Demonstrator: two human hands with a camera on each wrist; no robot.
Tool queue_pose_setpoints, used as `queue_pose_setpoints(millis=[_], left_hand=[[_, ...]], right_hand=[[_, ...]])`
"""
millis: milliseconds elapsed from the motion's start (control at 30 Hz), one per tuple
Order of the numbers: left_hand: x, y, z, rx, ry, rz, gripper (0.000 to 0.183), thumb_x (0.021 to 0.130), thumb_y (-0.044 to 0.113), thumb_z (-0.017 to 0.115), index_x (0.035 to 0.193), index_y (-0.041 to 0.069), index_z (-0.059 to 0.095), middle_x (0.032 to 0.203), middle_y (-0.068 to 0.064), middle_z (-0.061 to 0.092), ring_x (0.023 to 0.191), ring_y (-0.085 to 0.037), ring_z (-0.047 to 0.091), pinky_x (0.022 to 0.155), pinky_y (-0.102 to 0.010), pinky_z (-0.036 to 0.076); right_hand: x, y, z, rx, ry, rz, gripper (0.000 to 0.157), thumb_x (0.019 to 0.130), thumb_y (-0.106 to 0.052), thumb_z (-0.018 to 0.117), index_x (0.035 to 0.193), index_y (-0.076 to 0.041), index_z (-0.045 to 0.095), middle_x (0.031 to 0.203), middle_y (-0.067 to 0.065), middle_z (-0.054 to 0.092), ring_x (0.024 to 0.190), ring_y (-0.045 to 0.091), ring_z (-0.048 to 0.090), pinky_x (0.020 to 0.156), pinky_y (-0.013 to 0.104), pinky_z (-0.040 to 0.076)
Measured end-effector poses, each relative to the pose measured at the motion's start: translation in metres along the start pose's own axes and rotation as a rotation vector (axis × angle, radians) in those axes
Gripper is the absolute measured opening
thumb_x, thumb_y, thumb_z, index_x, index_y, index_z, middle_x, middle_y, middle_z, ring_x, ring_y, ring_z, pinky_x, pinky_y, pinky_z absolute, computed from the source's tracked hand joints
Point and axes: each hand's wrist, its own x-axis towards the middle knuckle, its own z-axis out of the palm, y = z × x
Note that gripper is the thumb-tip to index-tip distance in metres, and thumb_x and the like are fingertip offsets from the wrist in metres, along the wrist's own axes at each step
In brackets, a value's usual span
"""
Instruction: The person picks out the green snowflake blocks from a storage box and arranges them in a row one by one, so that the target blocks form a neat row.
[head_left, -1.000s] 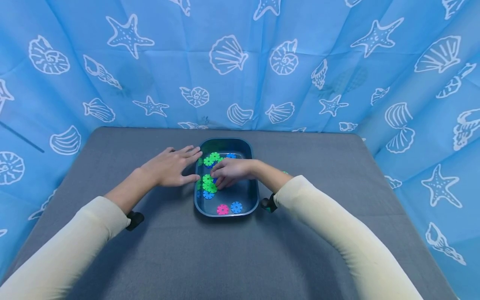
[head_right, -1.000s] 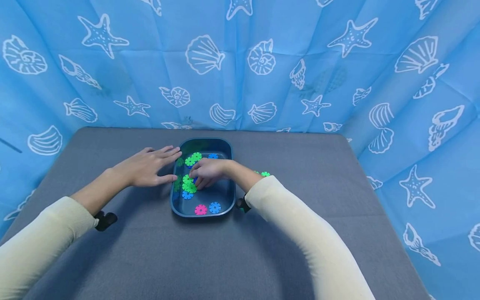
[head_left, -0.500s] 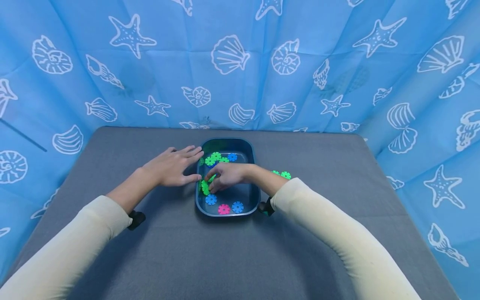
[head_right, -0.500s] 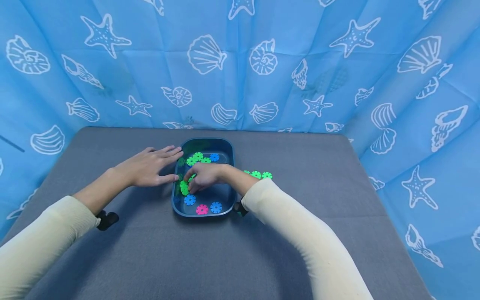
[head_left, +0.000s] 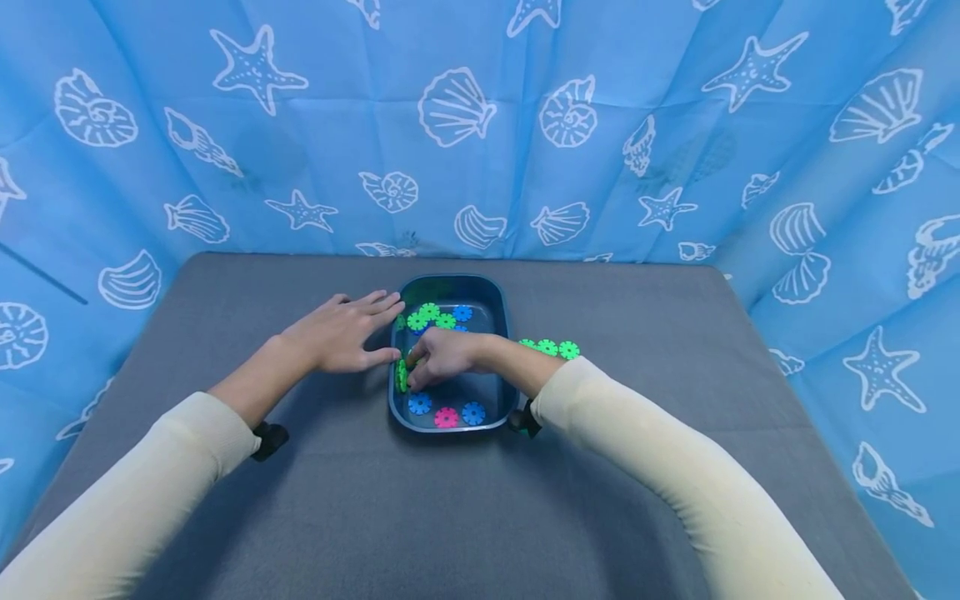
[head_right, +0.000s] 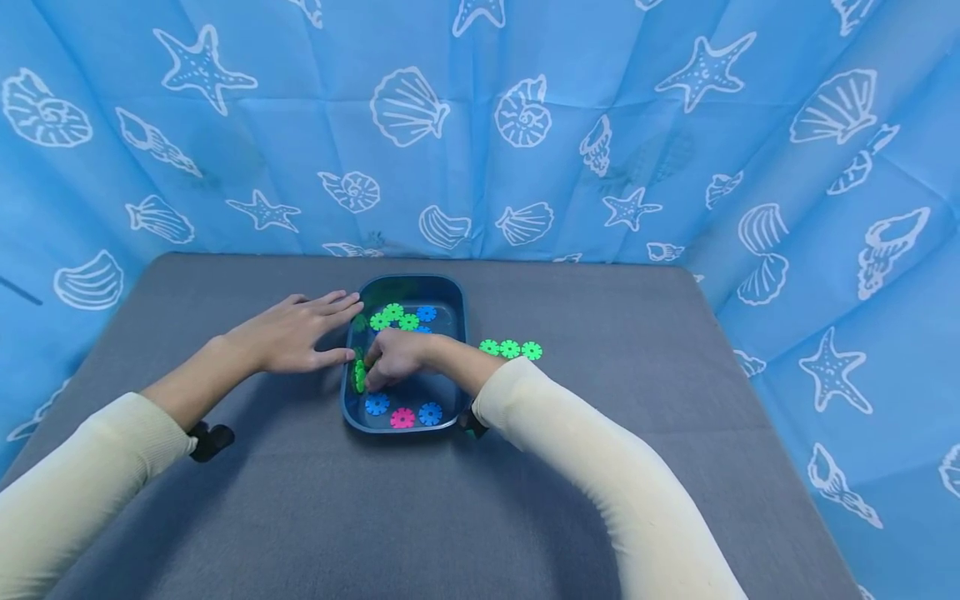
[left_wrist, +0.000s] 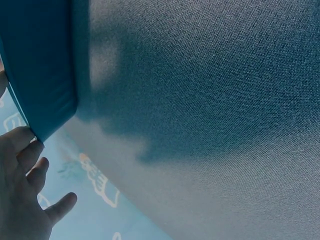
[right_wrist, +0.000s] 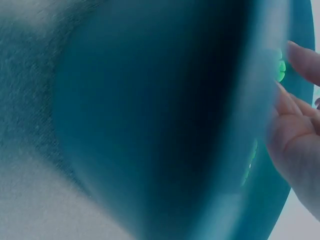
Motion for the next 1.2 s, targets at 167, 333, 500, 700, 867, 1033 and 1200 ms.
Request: queue_pose_setpoints(millis=[167,333,500,700,867,1033,1200], left_hand=[[0.0,0.0,0.0,0.003,0.0,0.0,0.078,0.098,0.054,0.053,0.155,0.006,0.032,0.161,-0.015,0.028,0.148,-0.037,0.024,0.11,-0.068,0.025],[0.0,0.0,0.0,0.0,0.0,0.0,0.078,0.098,0.053,0.054,0.155,0.005,0.032,0.161,-0.015,0.028,0.148,-0.037,0.024,0.11,-0.068,0.025],[0.0,0.0,0.0,0.0,-0.005,-0.002,0.078,0.098,0.053,0.054,0.155,0.005,0.032,0.161,-0.015,0.027,0.148,-0.037,0.023,0.11,-0.069,0.025],[0.0,0.0,0.0,0.007,-0.006,-0.003,0.078,0.098,0.054,0.053,0.156,0.006,0.032,0.161,-0.015,0.028,0.149,-0.036,0.023,0.11,-0.068,0.026],[0.0,0.0,-0.001,0.012,-0.004,-0.003,0.079,0.097,0.055,0.054,0.155,0.006,0.033,0.161,-0.015,0.029,0.148,-0.036,0.024,0.109,-0.068,0.026],[0.001,-0.001,-0.001,0.015,-0.005,-0.003,0.079,0.097,0.056,0.053,0.155,0.006,0.033,0.161,-0.015,0.029,0.148,-0.036,0.024,0.109,-0.068,0.027],[0.002,-0.001,0.0,0.023,-0.009,-0.009,0.08,0.097,0.056,0.053,0.156,0.006,0.032,0.161,-0.015,0.028,0.148,-0.036,0.024,0.109,-0.068,0.027]], right_hand=[[0.001,-0.005,0.003,0.151,0.009,0.078,0.032,0.1,-0.013,0.06,0.127,0.005,0.063,0.114,0.016,0.072,0.112,0.025,0.067,0.1,0.04,0.05],[0.004,-0.007,0.005,0.193,0.044,0.117,0.023,0.101,-0.015,0.059,0.113,0.002,0.069,0.11,0.018,0.073,0.109,0.028,0.069,0.099,0.042,0.05],[0.006,-0.009,0.006,0.196,0.068,0.122,0.02,0.1,-0.013,0.06,0.11,0.001,0.071,0.108,0.018,0.073,0.105,0.027,0.07,0.097,0.042,0.052],[0.004,-0.009,0.003,0.207,0.06,0.113,0.024,0.101,-0.008,0.057,0.118,0.005,0.068,0.103,0.018,0.074,0.102,0.027,0.072,0.096,0.041,0.052],[0.001,-0.008,-0.002,0.195,0.064,0.098,0.031,0.103,-0.007,0.053,0.128,0.008,0.06,0.097,0.016,0.075,0.098,0.025,0.073,0.093,0.039,0.054],[-0.007,-0.007,-0.009,0.194,0.078,0.094,0.027,0.102,-0.005,0.054,0.124,0.007,0.063,0.094,0.015,0.075,0.095,0.025,0.073,0.094,0.04,0.053],[-0.022,-0.006,-0.021,0.193,0.094,0.085,0.023,0.102,-0.005,0.055,0.119,0.007,0.065,0.094,0.015,0.075,0.09,0.022,0.074,0.092,0.039,0.054]])
